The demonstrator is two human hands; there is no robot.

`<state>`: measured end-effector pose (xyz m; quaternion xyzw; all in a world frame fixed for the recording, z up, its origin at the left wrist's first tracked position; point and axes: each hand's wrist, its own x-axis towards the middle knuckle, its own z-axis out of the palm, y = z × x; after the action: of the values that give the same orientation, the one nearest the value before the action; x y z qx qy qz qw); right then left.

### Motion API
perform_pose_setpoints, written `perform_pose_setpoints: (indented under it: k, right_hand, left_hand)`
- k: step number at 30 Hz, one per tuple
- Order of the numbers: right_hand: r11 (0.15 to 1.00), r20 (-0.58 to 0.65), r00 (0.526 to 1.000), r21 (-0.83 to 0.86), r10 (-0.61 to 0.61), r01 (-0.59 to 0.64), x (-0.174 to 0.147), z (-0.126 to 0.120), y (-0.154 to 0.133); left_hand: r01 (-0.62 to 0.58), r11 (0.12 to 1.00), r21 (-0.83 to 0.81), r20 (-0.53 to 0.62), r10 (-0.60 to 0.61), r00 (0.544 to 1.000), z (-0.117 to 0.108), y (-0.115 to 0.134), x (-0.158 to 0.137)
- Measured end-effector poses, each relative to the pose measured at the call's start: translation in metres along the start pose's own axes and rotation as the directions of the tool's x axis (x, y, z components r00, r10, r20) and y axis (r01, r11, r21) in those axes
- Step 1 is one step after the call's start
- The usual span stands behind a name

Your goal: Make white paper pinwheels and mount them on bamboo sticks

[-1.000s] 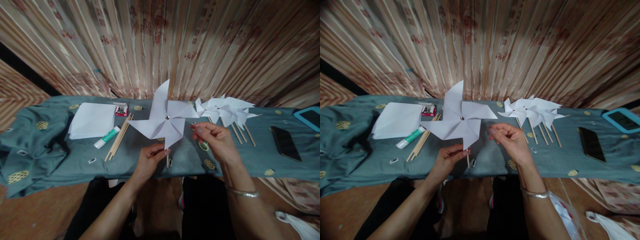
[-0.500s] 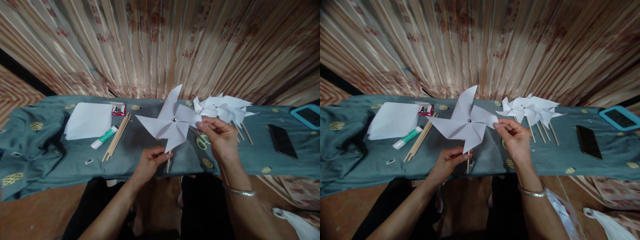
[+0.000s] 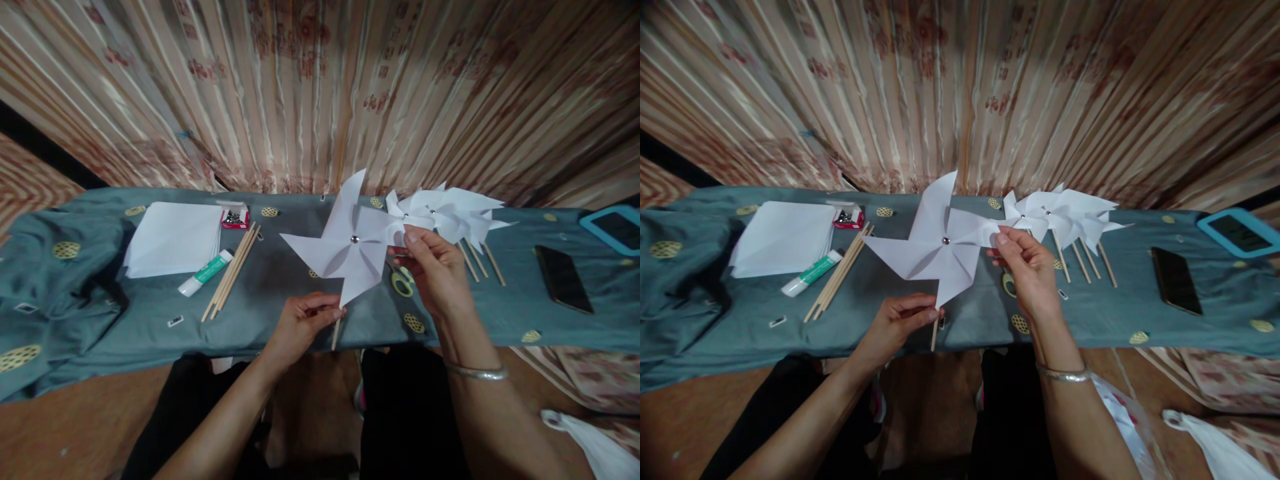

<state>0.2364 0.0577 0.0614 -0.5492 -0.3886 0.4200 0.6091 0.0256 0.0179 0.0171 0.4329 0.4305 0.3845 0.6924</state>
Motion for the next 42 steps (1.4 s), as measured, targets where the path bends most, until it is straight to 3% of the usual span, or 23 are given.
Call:
perform_pose_setpoints:
  k: [7, 12, 15, 27, 29, 31, 34, 37, 39, 42]
  right_hand:
    - [0.998, 0.104, 0.994, -0.06, 0.041, -0.035, -0.009, 0.003, 0.005]
    - [0.971, 0.236, 0.942, -0.028, 0.238, -0.238, -0.02, 0.018, 0.005]
    - [0.947, 0.253, 0.917, 0.01, 0.31, -0.322, -0.024, 0.024, 0.005]
    - [0.913, 0.38, 0.851, 0.042, 0.362, -0.407, -0.043, 0.042, 0.006]
    - [0.93, 0.389, 0.854, -0.018, 0.345, -0.368, -0.044, 0.04, 0.004]
    - [0.96, 0.342, 0.897, -0.103, 0.279, -0.259, -0.039, 0.033, 0.001]
    - [0.975, 0.125, 0.992, -0.218, -0.007, 0.034, -0.026, 0.018, 0.001]
    - [0.907, 0.016, 0.967, -0.341, -0.255, 0.245, -0.013, 0.007, 0.005]
    - [0.901, 0.051, 0.961, -0.337, -0.271, 0.272, -0.009, 0.005, 0.008]
    - [0.945, 0.093, 0.977, -0.252, -0.191, 0.209, -0.007, 0.006, 0.01]
  left_hand:
    - [-0.006, 0.997, -0.082, -0.101, -0.003, 0.995, -0.001, 0.001, 0.003]
    - [-0.034, 0.996, -0.082, -0.114, 0.025, 0.993, -0.001, -0.001, 0.005]
    - [-0.049, 0.993, -0.103, -0.121, 0.036, 0.992, -0.001, -0.003, 0.006]
    - [-0.069, 0.989, -0.132, -0.123, 0.052, 0.991, 0.001, 0.0, 0.006]
    - [-0.063, 0.987, -0.147, -0.13, 0.044, 0.99, -0.001, -0.001, 0.007]
    - [-0.045, 0.987, -0.153, -0.156, 0.021, 0.988, -0.003, -0.004, 0.007]
    - [-0.016, 0.989, -0.148, -0.171, -0.009, 0.985, -0.005, -0.006, 0.007]
    - [0.005, 0.993, -0.121, -0.119, -0.02, 0.993, -0.004, -0.007, 0.005]
    - [0.02, 0.994, -0.106, -0.083, -0.029, 0.996, -0.002, -0.006, 0.005]
    - [0.029, 0.995, -0.101, -0.069, -0.036, 0.997, -0.002, -0.006, 0.004]
